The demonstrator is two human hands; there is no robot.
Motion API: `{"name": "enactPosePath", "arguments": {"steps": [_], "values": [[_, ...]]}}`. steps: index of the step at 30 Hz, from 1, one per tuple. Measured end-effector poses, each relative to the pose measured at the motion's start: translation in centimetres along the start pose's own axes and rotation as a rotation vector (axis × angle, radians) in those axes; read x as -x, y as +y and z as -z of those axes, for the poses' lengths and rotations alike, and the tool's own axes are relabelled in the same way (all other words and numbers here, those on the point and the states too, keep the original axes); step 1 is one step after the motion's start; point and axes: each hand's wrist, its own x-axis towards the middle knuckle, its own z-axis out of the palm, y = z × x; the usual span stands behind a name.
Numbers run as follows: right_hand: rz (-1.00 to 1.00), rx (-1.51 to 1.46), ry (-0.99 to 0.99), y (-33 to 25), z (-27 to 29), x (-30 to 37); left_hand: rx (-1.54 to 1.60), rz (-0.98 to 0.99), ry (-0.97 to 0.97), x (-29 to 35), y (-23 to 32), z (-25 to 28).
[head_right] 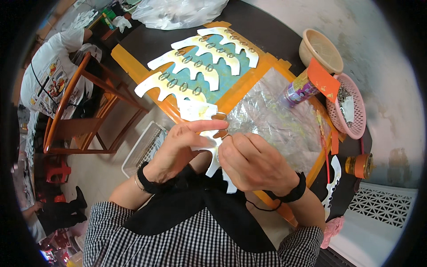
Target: Manually assemble and glue specific shoe upper components together.
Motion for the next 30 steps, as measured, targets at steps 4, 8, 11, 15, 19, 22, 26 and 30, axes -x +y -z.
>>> {"name": "enactPosePath", "arguments": {"steps": [4, 8, 11, 15, 19, 22, 26, 30], "values": [[-0.014, 0.003, 0.015, 0.0, -0.2, 0.0, 0.108, -0.027, -0.017, -0.1, -0.2, -0.5], [-0.074, -0.054, 0.013, 0.0, -0.4, 0.4, -0.026, -0.121, 0.046, -0.4, -0.8, -0.6], [-0.192, -0.272, 0.033, 0.1, -1.0, 1.7, -0.129, -0.167, 0.058, -0.4, -0.8, -0.4], [-0.538, -0.522, 0.085, 0.0, -0.1, 0.2, -0.183, -0.241, 0.09, -0.2, -0.7, -0.4], [-0.897, -0.95, 0.011, -0.7, -0.3, -0.1, -0.448, -0.437, 0.042, -0.6, -1.5, -0.2], [-1.093, -1.297, -0.021, -1.1, -1.2, 0.1, -0.541, -0.465, 0.032, -0.7, -2.0, 0.2], [-1.145, -1.412, 0.046, -1.2, -2.3, 0.9, -0.647, -0.317, 0.036, -0.7, -1.6, 0.2], [-1.202, -1.516, 0.112, -1.4, -2.8, 1.2, -0.628, -0.313, -0.032, -1.2, -1.2, 0.8]]}}
